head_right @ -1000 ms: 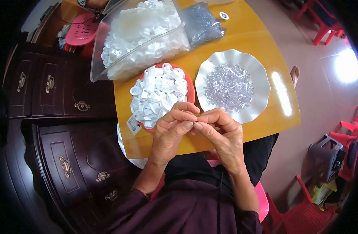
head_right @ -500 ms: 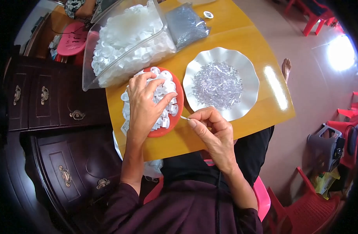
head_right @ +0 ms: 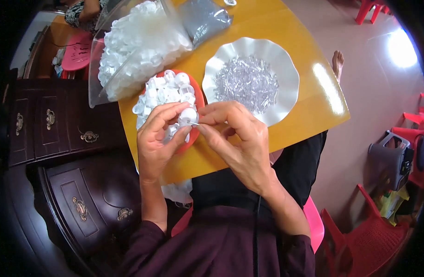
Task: The person assembles small white plastic battery components with tiny metal pins by hand.
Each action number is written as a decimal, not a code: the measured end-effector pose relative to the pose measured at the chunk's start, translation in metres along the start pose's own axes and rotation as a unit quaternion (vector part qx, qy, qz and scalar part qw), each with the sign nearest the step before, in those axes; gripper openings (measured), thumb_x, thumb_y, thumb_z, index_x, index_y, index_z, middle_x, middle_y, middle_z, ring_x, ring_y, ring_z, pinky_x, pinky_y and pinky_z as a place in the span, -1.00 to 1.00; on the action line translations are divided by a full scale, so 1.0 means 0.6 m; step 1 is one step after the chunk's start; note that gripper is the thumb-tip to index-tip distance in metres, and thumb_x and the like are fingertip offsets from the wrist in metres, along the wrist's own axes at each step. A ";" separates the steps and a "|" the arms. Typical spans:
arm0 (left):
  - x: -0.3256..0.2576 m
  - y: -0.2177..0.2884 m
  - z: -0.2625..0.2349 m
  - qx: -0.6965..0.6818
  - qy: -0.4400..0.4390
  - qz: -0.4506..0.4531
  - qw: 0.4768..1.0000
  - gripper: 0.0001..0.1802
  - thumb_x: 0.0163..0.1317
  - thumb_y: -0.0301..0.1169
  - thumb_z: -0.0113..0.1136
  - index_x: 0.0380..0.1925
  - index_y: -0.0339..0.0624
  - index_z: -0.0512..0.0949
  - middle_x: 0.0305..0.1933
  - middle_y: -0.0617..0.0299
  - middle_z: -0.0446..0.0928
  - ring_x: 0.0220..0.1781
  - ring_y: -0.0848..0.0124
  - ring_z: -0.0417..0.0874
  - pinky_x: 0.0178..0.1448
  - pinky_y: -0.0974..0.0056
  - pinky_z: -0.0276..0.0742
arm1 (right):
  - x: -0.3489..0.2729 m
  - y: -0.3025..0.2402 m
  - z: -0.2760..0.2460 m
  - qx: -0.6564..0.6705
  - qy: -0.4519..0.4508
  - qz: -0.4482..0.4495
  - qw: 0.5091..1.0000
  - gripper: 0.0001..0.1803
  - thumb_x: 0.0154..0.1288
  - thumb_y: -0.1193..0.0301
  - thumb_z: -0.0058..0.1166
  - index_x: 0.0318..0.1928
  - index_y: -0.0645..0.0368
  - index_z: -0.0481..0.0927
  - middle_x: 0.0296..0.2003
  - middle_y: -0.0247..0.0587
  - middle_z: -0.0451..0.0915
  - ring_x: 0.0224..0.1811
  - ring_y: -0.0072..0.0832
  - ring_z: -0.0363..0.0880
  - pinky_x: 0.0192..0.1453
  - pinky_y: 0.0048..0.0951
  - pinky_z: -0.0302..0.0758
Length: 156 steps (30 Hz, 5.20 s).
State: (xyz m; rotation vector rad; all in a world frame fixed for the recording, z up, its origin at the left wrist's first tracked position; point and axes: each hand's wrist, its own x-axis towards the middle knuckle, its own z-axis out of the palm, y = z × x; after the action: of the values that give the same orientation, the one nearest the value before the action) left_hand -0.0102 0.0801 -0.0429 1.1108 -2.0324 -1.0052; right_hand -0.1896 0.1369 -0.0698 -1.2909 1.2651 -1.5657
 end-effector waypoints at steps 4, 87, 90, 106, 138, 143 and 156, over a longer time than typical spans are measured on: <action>-0.024 -0.005 0.008 -0.062 -0.026 -0.011 0.998 -0.55 0.14 -0.62 0.35 0.08 -0.21 0.61 0.12 0.14 0.56 0.13 0.39 0.60 0.17 0.33 0.53 | -0.009 0.013 0.008 0.051 -0.010 0.039 0.998 -0.88 0.24 0.54 0.25 -0.24 0.27 0.60 -0.15 -0.17 0.69 -0.27 -0.54 0.66 -0.28 -0.55 0.57; -0.035 -0.042 0.037 -0.393 -0.049 -0.014 0.918 -0.59 0.33 -0.59 0.18 0.18 -0.36 0.46 0.30 -0.15 0.44 0.37 0.21 0.44 0.47 0.17 0.29 | -0.032 0.000 -0.010 -0.008 -0.014 0.079 0.997 -0.89 0.24 0.55 0.26 -0.25 0.26 0.59 -0.27 -0.28 0.74 -0.32 -0.57 0.71 -0.34 -0.55 0.63; -0.036 -0.048 0.038 -0.389 -0.046 0.001 0.920 -0.60 0.32 -0.59 0.19 0.16 -0.36 0.48 0.27 -0.09 0.47 0.36 0.22 0.46 0.45 0.20 0.31 | -0.032 0.000 -0.011 -0.023 -0.015 0.062 0.998 -0.89 0.25 0.54 0.27 -0.24 0.28 0.61 -0.33 -0.30 0.71 -0.38 -0.62 0.65 -0.39 -0.59 0.57; -0.038 -0.045 0.047 -0.372 -0.044 -0.015 0.927 -0.60 0.30 -0.58 0.24 0.14 -0.36 0.50 0.21 -0.01 0.51 0.30 0.29 0.49 0.34 0.28 0.41 | -0.046 0.005 -0.006 0.102 0.039 0.195 0.975 -0.90 0.29 0.50 0.28 -0.25 0.28 0.66 -0.45 -0.39 0.65 -0.52 -0.78 0.48 -0.48 -0.68 0.40; -0.043 -0.023 0.046 -0.272 -0.032 0.011 0.962 -0.56 0.15 -0.66 0.34 0.08 -0.28 0.60 0.18 0.04 0.55 0.14 0.40 0.59 0.14 0.37 0.55 | -0.049 0.005 -0.013 0.217 -0.004 0.257 0.942 -0.88 0.35 0.45 0.25 -0.23 0.24 0.61 -0.40 -0.46 0.60 -0.49 -0.83 0.40 -0.44 -0.74 0.35; -0.054 -0.030 0.054 -0.284 -0.034 0.005 0.958 -0.57 0.12 -0.66 0.37 0.04 -0.28 0.62 0.18 0.00 0.56 0.21 0.30 0.59 0.19 0.33 0.56 | -0.057 0.001 -0.013 0.178 0.003 0.241 0.954 -0.92 0.33 0.50 0.26 -0.28 0.24 0.63 -0.40 -0.46 0.60 -0.48 -0.84 0.36 -0.44 -0.72 0.29; -0.022 -0.028 0.048 -0.428 -0.065 -0.085 0.897 -0.55 0.22 -0.70 0.25 0.14 -0.33 0.52 0.20 0.01 0.53 0.16 0.34 0.60 0.20 0.34 0.55 | -0.025 -0.010 -0.020 0.221 -0.009 0.280 0.934 -0.85 0.38 0.41 0.23 -0.25 0.26 0.63 -0.43 -0.46 0.58 -0.44 -0.81 0.42 -0.44 -0.68 0.33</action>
State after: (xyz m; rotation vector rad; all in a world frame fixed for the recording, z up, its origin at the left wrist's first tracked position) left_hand -0.0198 0.0950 -0.0740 0.7370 -1.3076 -1.8521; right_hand -0.1974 0.1550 -0.0681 -0.5870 1.0602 -1.3081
